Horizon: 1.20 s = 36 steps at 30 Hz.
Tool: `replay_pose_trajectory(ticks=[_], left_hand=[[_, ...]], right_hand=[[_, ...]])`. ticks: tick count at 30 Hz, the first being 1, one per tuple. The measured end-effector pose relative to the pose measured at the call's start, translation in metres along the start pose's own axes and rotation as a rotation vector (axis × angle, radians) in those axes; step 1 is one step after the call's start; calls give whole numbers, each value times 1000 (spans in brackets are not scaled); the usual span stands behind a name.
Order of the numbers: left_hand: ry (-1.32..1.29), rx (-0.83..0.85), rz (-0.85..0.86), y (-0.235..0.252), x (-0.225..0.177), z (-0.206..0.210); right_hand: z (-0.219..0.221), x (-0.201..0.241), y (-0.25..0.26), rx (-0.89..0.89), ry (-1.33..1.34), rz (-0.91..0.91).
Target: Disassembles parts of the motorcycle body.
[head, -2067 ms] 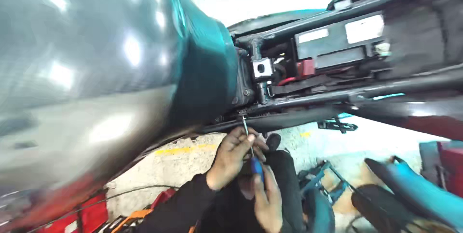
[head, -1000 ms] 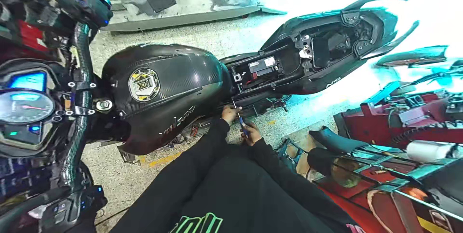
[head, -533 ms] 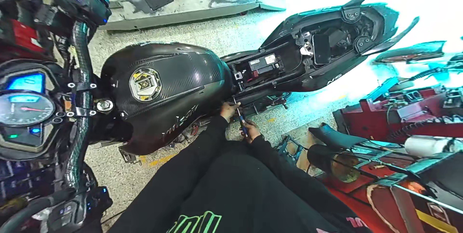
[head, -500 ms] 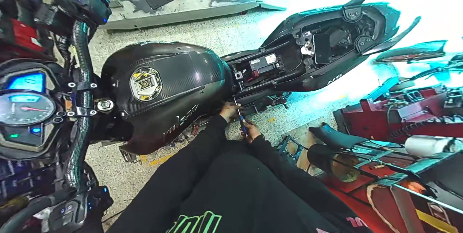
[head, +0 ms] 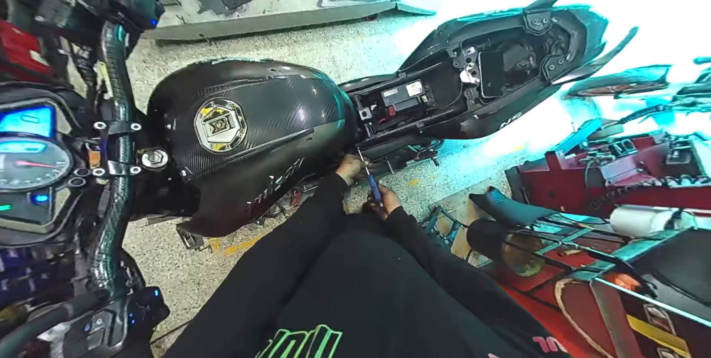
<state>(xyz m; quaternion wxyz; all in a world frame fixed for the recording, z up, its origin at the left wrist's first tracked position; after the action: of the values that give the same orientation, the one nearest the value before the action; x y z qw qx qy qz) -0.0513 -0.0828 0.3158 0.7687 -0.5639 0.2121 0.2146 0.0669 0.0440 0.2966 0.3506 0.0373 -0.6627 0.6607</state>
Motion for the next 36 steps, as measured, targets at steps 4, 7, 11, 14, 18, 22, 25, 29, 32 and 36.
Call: replay_pose_trajectory(ticks=[4, 7, 11, 14, 18, 22, 25, 29, 32, 36], left_hand=[[174, -199, 83, 3, 5, -4], [157, -194, 116, 8, 9, -7], [7, -40, 30, 3, 0, -4], [157, -189, 91, 4, -2, -6], [226, -167, 99, 7, -1, -8], [44, -39, 4, 4, -9, -7], [177, -188, 64, 0, -10, -4], [405, -248, 133, 7, -4, -8], [345, -169, 94, 13, -6, -8], [492, -243, 175, -5, -17, -4]], right_hand=[[-1, -5, -4, 52, -38, -72], [-2, -7, 0, -39, -18, -69], [1, -3, 2, -41, 36, -15], [0, -4, -1, 33, -9, -58], [-2, -6, 0, -83, 9, -100], [1, -4, 2, -48, 36, -48], [0, -2, -2, -3, -43, -127], [0, -5, 4, -121, -38, -171], [6, -3, 11, -92, -4, -80], [9, -6, 13, 125, 38, -8]])
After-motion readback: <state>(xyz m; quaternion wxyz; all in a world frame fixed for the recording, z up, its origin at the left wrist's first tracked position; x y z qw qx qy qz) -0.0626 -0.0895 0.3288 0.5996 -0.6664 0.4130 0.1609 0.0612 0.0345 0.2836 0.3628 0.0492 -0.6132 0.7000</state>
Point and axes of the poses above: each hand's wrist, its own y-axis towards the middle knuckle, its own z-axis out of the palm, x = y × z, the point moved 2 cm from there along y, towards the middle knuckle, and after that the axes turned 5 degrees about -y, right-handed, at the moved point
